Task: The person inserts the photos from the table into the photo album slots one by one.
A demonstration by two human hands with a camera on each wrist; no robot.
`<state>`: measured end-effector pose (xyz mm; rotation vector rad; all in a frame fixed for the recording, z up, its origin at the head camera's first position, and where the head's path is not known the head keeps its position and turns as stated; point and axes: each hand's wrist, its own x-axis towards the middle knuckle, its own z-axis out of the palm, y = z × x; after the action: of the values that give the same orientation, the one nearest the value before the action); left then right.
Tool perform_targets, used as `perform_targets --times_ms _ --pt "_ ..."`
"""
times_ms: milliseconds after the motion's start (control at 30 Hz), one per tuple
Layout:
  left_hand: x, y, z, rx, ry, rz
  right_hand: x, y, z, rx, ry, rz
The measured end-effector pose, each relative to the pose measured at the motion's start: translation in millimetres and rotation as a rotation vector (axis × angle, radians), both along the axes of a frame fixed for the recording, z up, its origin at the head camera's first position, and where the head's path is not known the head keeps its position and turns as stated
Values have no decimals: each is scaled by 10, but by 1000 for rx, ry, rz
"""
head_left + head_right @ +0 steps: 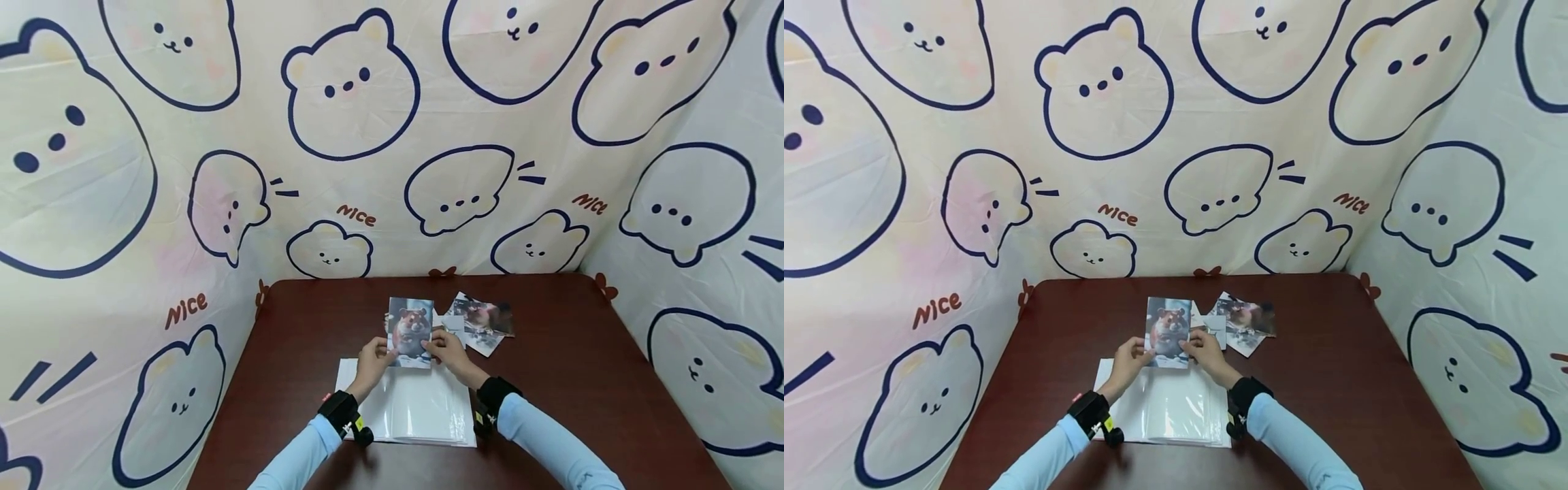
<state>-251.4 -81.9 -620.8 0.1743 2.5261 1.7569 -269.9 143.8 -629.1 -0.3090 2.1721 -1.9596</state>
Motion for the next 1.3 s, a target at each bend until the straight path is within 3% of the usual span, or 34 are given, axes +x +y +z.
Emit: perform_targets --times_ms 67,167,300,433,533,633,833,1067,1300 --pt "21 -7 -33 -85 91 -1 30 -6 97 13 -27 -8" --pt "58 -11 -84 -276 283 24 34 20 211 -8 -55 -1" --pt "117 29 -210 -564 553 13 -44 61 190 -10 -107 -44" --pt "144 105 -329 -720 756 -177 -156 67 80 20 -100 -85" --pt "140 166 -382 -777 844 -320 -217 41 4 37 -80 -103" --pt "133 223 -406 -825 846 -392 -248 14 -39 40 -89 -120" --pt "216 282 -475 -943 703 -453 -246 1 -73 69 -91 -119" --pt "281 326 -574 -1023 846 -381 -243 51 -83 97 -18 -94" --pt "294 329 -551 -989 834 -345 -286 34 -96 138 -27 -105"
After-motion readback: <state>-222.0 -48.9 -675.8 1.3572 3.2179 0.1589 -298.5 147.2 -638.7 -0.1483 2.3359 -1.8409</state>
